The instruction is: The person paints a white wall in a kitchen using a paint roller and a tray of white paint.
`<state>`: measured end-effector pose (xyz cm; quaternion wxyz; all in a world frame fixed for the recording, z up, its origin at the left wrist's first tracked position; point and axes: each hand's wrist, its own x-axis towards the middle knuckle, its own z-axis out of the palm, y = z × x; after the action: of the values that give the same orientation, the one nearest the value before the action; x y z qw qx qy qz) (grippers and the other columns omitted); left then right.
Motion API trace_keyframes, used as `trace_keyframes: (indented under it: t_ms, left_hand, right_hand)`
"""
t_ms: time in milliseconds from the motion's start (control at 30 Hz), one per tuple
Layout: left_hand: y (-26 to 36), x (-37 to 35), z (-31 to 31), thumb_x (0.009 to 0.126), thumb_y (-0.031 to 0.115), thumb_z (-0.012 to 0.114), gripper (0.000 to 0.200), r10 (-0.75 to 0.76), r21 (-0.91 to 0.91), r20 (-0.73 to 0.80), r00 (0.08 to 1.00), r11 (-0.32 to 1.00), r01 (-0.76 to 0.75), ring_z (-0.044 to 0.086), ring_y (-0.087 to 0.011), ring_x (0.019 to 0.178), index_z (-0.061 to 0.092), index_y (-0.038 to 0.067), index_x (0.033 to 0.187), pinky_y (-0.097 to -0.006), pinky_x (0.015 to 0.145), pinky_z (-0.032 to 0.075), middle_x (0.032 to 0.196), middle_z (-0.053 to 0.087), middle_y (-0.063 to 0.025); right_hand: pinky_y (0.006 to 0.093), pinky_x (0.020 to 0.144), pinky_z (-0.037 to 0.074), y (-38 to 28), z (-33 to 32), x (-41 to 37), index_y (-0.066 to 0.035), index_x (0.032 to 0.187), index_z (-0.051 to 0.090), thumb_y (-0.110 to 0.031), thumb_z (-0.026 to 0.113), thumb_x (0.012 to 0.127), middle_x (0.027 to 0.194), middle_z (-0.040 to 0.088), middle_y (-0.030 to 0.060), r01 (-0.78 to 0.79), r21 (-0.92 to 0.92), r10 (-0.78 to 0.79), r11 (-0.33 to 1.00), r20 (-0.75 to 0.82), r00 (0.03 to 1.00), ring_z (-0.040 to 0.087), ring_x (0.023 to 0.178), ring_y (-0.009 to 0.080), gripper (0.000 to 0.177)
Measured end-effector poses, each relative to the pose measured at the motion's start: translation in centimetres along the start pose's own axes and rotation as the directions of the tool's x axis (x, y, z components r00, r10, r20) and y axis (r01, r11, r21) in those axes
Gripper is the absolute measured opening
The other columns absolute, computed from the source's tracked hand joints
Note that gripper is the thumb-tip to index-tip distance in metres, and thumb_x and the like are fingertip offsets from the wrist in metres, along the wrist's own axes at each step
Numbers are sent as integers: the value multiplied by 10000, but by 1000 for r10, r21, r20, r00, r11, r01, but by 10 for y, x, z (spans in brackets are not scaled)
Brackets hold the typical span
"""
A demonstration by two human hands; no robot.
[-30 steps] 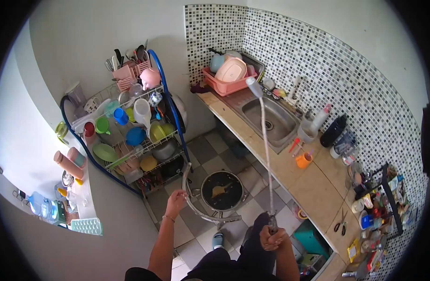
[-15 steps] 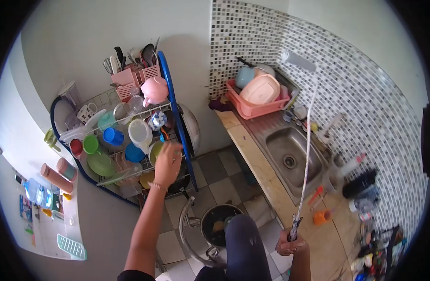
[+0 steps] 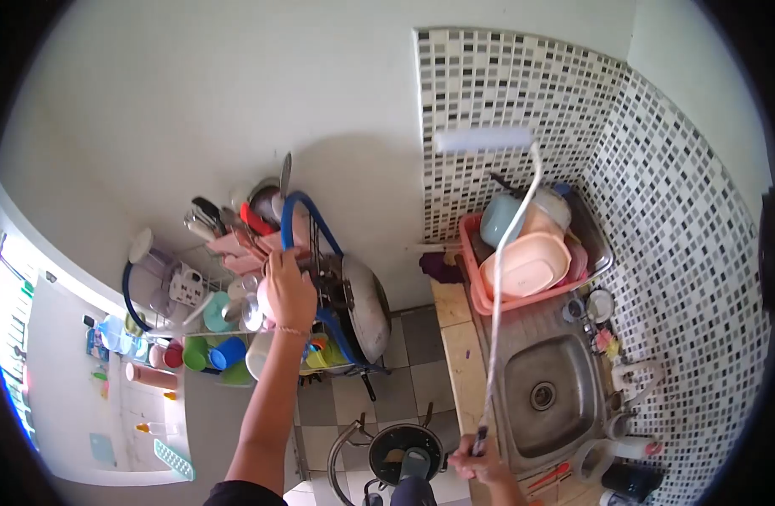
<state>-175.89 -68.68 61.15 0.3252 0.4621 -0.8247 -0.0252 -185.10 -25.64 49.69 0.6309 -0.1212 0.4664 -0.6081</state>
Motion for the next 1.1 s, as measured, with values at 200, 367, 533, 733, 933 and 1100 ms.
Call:
trace_keyframes:
  t_ms: [200, 367, 533, 733, 933, 1100]
  left_hand:
    - [-13, 8, 17, 735, -3, 676, 669, -78, 152, 38, 996, 986, 72, 580, -364, 1058, 434, 10, 1358, -438, 883, 490, 1325, 517, -163]
    - [-17, 17, 6, 795, 93, 622, 559, 1, 314, 115, 993, 949, -38, 581, -309, 1048, 491, 8, 1332, -412, 893, 475, 1283, 569, -132]
    - [-23, 10, 16, 841, 147, 546, 469, 71, 390, 148, 986, 912, -124, 524, -302, 1147, 518, 22, 1292, -422, 910, 454, 1327, 524, -122]
    - [-27, 17, 26, 903, 182, 519, 550, -139, 500, 325, 935, 865, -45, 392, -275, 1365, 416, -21, 1404, -363, 1094, 384, 1435, 450, -145]
    - [-42, 24, 68, 870, 329, 636, 636, 152, 594, 383, 911, 715, -369, 490, -300, 1291, 478, -17, 1381, -387, 1059, 408, 1446, 458, -190]
    - [49, 15, 72, 883, 340, 623, 635, 376, 215, 454, 808, 833, -509, 494, -311, 1283, 470, -9, 1390, -401, 1054, 410, 1438, 467, -186]
  right_hand:
    - [270, 367, 355, -22, 35, -72, -79, 776, 591, -127, 721, 800, 522, 490, 12, -95, -161, 36, 982, -333, 942, 457, 382, 119, 141]
    - [273, 409, 338, -15, 21, -104, -74, 798, 594, -91, 741, 775, 566, 449, -10, -37, -226, -64, 973, -423, 904, 417, 433, 90, 150]
    - [278, 472, 324, -102, 106, -145, -81, 875, 584, -117, 705, 861, 645, 384, -16, 76, -302, -255, 950, -616, 745, 365, 520, 82, 128]
    - [274, 429, 390, -147, 124, -177, -48, 783, 553, -335, 700, 899, 550, 558, 38, -28, -485, -347, 874, -665, 661, 518, 452, 109, 343]
    - [293, 462, 432, -120, 100, -178, -28, 875, 591, -453, 711, 867, 559, 566, 34, -4, -554, -508, 833, -767, 392, 551, 470, 125, 442]
    - [291, 439, 418, -138, 116, -191, -32, 798, 568, -408, 682, 904, 533, 547, 28, 169, -380, -405, 909, -901, 154, 561, 463, 117, 407]
